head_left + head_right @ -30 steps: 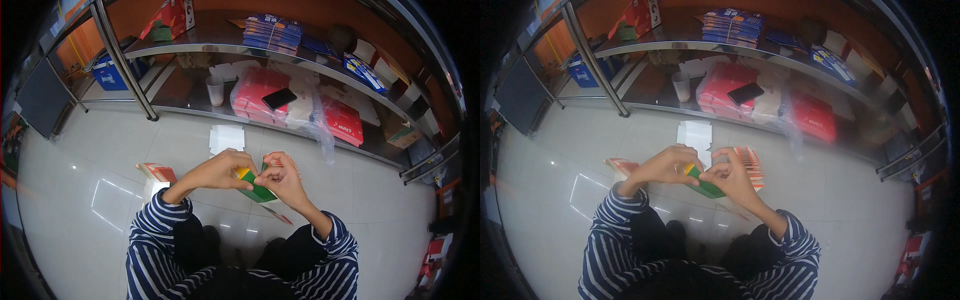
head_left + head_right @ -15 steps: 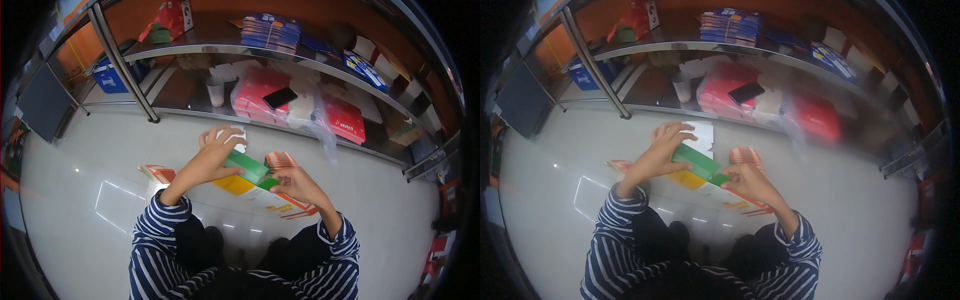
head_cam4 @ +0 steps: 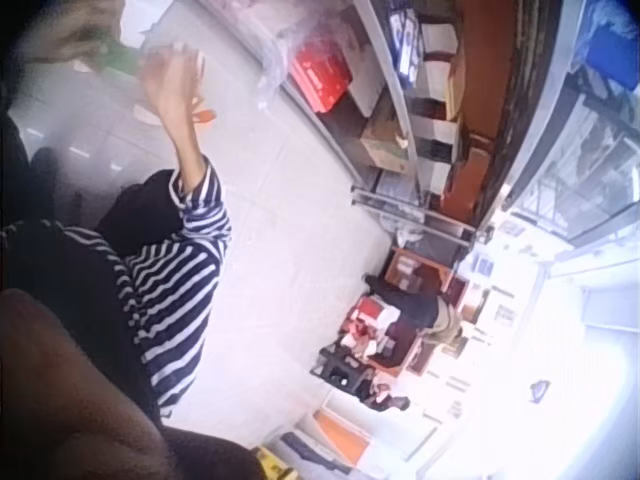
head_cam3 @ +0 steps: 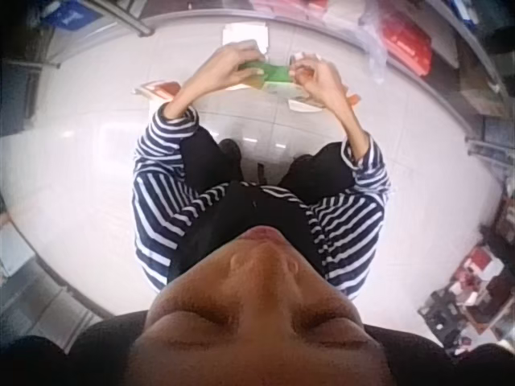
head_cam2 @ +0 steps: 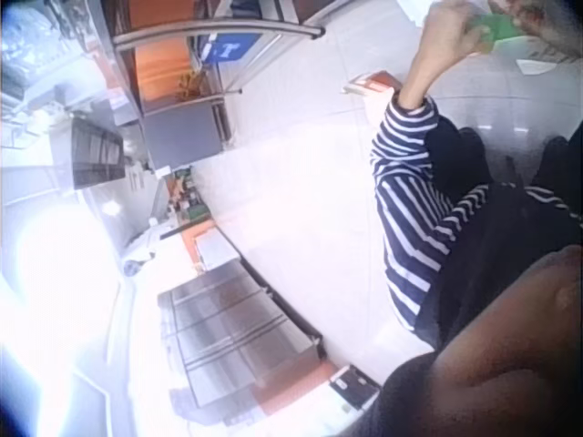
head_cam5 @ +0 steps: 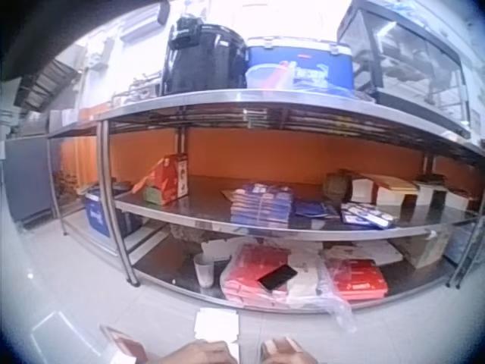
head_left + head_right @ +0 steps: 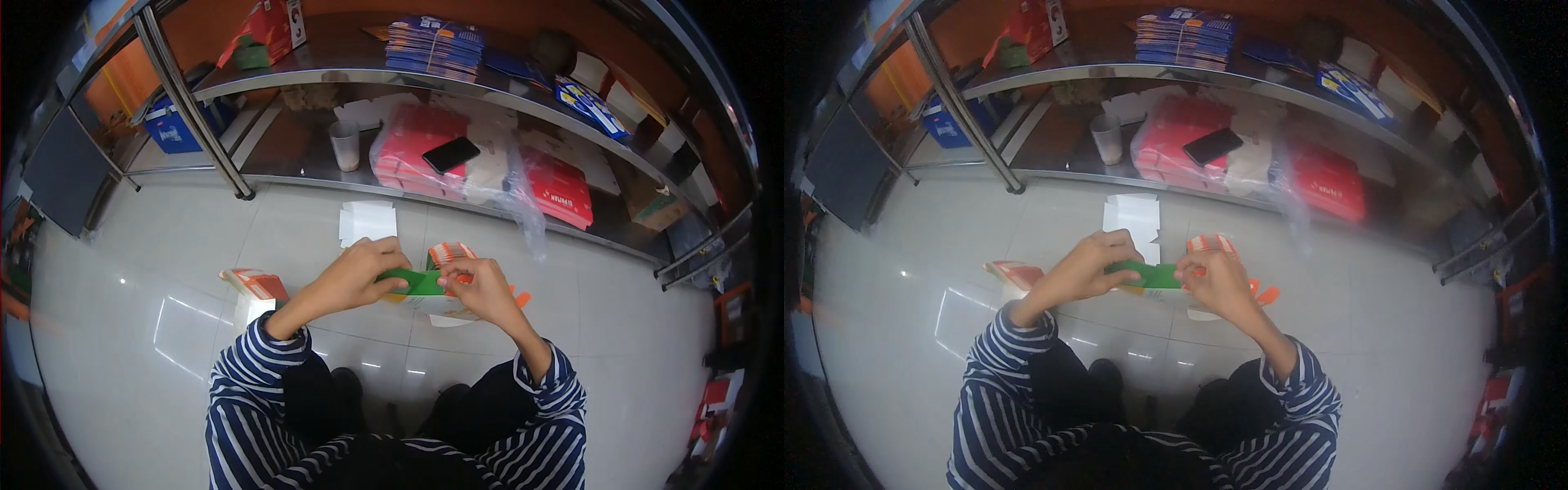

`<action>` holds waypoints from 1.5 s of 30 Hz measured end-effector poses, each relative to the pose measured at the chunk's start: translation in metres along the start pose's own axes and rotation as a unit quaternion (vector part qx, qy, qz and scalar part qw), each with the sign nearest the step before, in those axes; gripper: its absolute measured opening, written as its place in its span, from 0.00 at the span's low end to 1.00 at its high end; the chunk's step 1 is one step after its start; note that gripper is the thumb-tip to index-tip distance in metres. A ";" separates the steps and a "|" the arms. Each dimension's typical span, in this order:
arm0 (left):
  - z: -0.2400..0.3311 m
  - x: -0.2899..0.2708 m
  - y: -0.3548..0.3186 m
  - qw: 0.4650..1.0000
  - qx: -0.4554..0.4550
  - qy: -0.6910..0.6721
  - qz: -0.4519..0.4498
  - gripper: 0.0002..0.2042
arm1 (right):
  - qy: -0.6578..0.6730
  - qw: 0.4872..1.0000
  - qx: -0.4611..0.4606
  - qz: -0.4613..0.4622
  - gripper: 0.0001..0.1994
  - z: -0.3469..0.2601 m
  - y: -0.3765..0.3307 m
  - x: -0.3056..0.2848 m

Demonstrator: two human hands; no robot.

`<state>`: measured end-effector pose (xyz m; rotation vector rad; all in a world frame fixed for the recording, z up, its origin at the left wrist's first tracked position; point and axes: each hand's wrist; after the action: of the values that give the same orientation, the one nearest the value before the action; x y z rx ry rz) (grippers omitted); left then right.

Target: The person sits on the floor and assembles small, flat-packed cardboard boxes. They fold the sides and flaps of the boxes to form a rectangular shape, handling multiple units in a repetitive manner.

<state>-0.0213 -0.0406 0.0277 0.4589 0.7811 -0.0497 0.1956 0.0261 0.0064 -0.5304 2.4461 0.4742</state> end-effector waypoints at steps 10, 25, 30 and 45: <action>0.013 0.015 -0.002 0.963 0.266 0.023 0.045 0.11 | -0.002 0.996 -0.084 -0.031 0.05 -0.006 -0.010 0.002; 0.011 0.025 -0.003 0.963 0.264 -0.030 0.036 0.10 | -0.106 0.983 -0.142 -0.051 0.04 -0.024 -0.019 -0.007; 0.011 0.029 -0.003 0.954 0.291 -0.004 0.070 0.11 | -0.108 0.980 -0.163 -0.034 0.04 -0.021 -0.019 -0.009; 0.016 0.033 -0.008 0.986 0.164 -0.022 0.020 0.10 | -0.032 0.986 -0.138 -0.087 0.06 -0.006 -0.015 -0.002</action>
<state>0.0111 -0.0502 0.0121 0.7837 0.7225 -0.1523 0.2016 0.0108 0.0093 -0.8236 2.2609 0.7481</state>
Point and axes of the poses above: each hand's wrist, its own y-axis towards the middle knuckle, its own x-axis out of the palm, z = x × y, and after that the axes turned 14 degrees about z, right-handed
